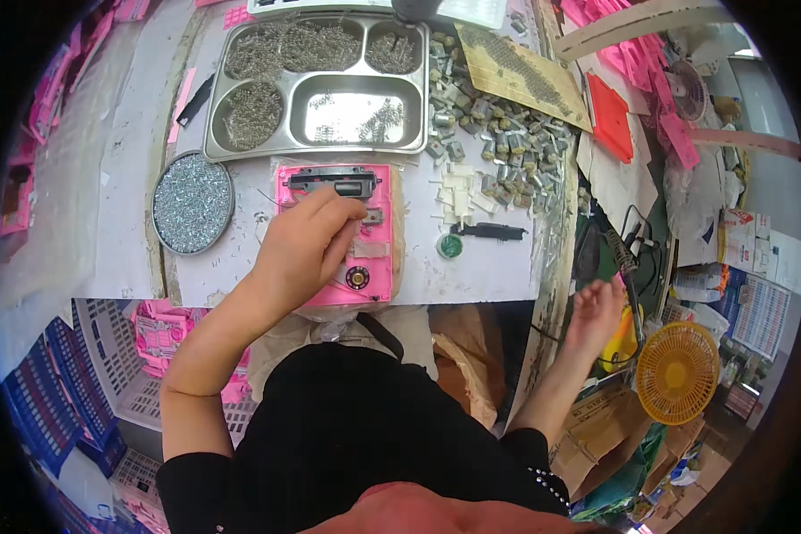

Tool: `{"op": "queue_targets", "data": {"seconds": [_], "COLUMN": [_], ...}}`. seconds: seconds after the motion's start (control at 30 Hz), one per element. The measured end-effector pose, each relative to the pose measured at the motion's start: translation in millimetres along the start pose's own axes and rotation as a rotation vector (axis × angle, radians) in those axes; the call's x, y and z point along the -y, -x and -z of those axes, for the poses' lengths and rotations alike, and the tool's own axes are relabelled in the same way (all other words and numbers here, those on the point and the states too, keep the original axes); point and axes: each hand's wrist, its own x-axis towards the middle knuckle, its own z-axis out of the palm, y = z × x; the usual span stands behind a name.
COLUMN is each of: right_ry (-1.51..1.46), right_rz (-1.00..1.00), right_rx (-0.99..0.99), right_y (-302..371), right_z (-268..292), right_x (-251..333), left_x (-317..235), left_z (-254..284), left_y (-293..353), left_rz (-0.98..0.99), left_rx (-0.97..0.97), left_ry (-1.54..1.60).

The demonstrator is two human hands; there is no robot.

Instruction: Assemble internal electronic components and wires into a pink toy casing using tools like a soldering iron and glue gun.

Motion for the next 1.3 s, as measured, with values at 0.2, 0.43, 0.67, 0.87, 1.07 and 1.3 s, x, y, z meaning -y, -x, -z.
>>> {"op": "queue_targets", "data": {"seconds": [0.2, 0.43, 0.67, 0.87, 1.07, 1.3], "right_ry": [-0.115, 0.090, -0.133, 0.270, 0.361, 0.357], "right_rz": [0.237, 0.542, 0.120, 0.338, 0.465, 0.511], "right_rx": [-0.097, -0.391, 0.138, 0.746, 0.897, 0.828], "right_y": [-32.2, -28.3, 65.4, 102.3, 99.5, 101.5], "right_z": [48.4, 65.2, -7.6, -109.6, -128.0, -138.5], "right_x": [10.9, 35.3, -8.1, -57.3, -65.6, -72.8], "left_x": [-3.0, -3.1, -3.3, -7.0, -9.5, -8.5], "left_z": [-13.7, -23.4, -32.6, -30.1, -28.2, -27.9], "left_y": [-1.0, -3.5, -5.1, -7.9, -10.7, -11.5], "left_rz": [-0.089, -0.111, -0.007, 0.026, 0.036, 0.019], "left_rx": [-0.002, -0.108, -0.118, -0.068, -0.049, -0.053], "left_ry": [-0.047, -0.200, -0.276, -0.306, -0.331, -0.350]}}
